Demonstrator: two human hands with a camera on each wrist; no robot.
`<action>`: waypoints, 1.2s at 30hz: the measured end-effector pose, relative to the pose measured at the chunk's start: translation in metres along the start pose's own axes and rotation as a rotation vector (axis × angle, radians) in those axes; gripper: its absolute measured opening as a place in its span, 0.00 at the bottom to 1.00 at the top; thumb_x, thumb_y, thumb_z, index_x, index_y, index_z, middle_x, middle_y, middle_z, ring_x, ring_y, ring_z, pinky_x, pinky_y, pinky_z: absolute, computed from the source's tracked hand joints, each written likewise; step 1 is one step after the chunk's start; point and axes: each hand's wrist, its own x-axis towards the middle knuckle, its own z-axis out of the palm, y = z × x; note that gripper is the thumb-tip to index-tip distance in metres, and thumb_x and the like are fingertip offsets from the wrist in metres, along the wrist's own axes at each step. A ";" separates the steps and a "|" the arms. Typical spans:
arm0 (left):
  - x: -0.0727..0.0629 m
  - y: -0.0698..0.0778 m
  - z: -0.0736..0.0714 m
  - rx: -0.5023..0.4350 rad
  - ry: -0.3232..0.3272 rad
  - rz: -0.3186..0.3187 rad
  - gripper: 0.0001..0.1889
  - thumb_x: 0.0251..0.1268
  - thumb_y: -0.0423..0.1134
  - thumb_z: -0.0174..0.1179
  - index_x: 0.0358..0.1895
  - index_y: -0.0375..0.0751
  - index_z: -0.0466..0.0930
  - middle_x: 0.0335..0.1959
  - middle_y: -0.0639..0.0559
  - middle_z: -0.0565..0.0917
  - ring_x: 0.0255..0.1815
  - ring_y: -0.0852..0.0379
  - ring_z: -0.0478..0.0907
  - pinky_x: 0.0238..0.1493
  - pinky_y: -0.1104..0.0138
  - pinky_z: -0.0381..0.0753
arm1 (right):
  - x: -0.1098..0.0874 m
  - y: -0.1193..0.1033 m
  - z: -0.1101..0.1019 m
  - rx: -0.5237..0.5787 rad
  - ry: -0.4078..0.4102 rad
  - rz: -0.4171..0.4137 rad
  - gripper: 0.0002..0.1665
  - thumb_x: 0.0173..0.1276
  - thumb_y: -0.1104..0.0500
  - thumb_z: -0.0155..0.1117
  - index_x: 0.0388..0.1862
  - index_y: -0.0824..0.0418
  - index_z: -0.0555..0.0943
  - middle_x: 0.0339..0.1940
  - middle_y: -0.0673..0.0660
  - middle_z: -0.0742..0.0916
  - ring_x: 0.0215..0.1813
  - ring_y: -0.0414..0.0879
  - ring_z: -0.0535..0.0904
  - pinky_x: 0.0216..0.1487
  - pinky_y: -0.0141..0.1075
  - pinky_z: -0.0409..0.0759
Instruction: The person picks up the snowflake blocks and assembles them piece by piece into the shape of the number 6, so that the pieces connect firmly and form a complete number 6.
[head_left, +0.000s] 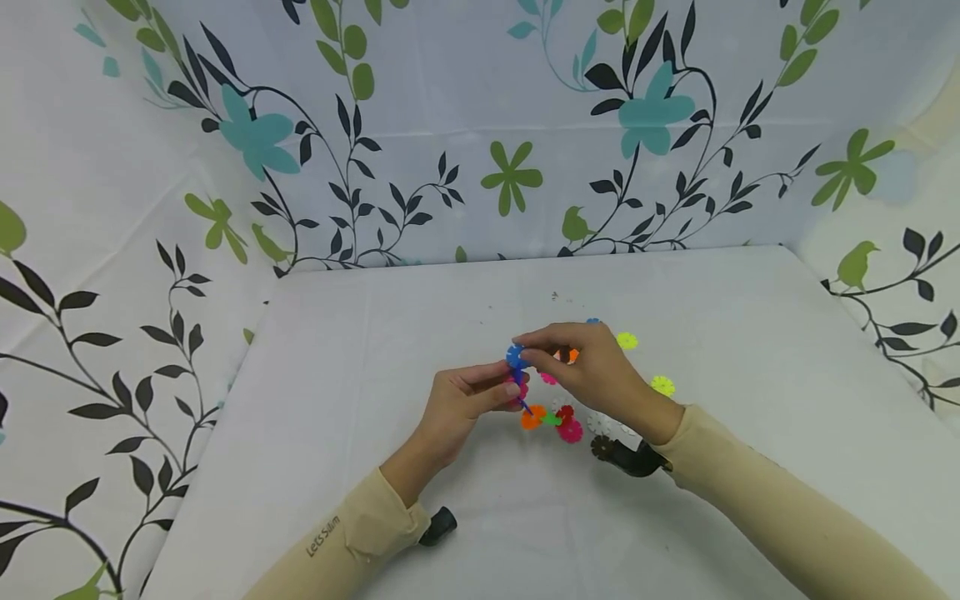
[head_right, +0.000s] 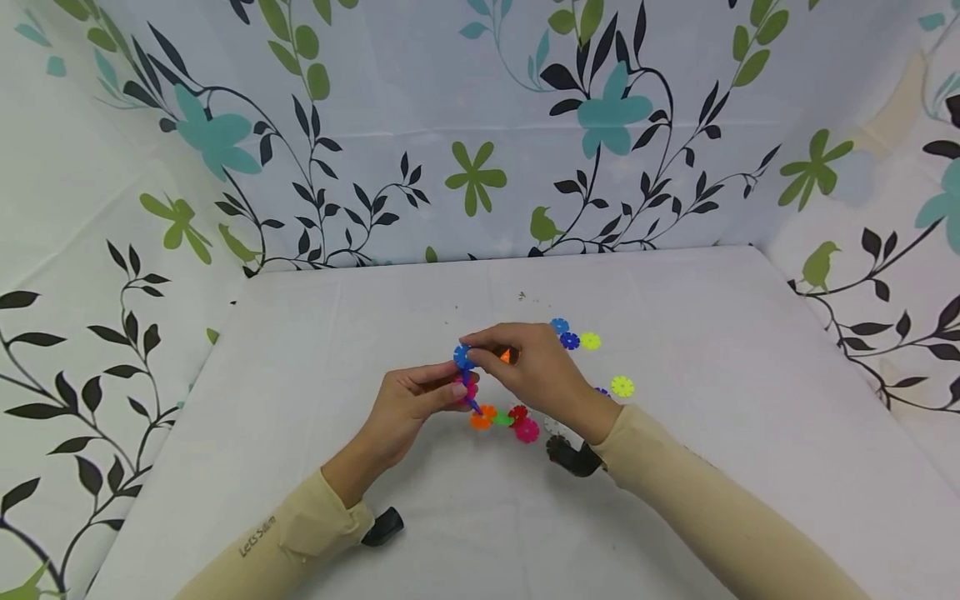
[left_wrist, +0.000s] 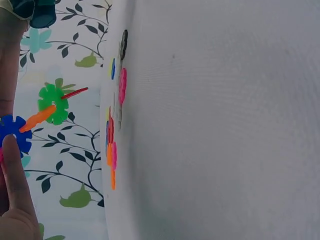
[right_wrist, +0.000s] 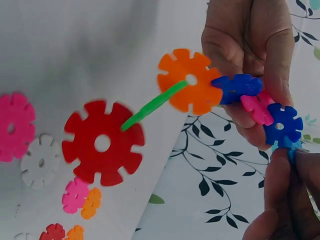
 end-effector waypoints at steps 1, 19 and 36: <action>0.000 0.000 0.000 -0.005 -0.010 -0.004 0.19 0.69 0.26 0.63 0.61 0.28 0.80 0.52 0.35 0.85 0.45 0.50 0.87 0.50 0.54 0.84 | 0.000 0.001 0.001 -0.002 -0.005 -0.002 0.14 0.69 0.58 0.71 0.53 0.54 0.89 0.39 0.40 0.89 0.35 0.40 0.79 0.30 0.36 0.80; -0.002 0.001 0.000 0.234 0.158 -0.069 0.16 0.79 0.45 0.55 0.60 0.41 0.79 0.50 0.46 0.87 0.46 0.48 0.87 0.47 0.57 0.86 | -0.011 0.022 -0.009 0.005 -0.005 0.107 0.26 0.79 0.52 0.58 0.73 0.51 0.73 0.46 0.48 0.89 0.42 0.48 0.86 0.39 0.42 0.85; 0.004 0.006 -0.002 0.118 0.257 -0.181 0.15 0.80 0.47 0.52 0.56 0.40 0.77 0.48 0.44 0.88 0.45 0.46 0.88 0.47 0.58 0.86 | -0.028 0.074 -0.051 0.020 0.255 0.292 0.26 0.82 0.52 0.53 0.74 0.58 0.71 0.57 0.62 0.85 0.49 0.53 0.86 0.41 0.29 0.81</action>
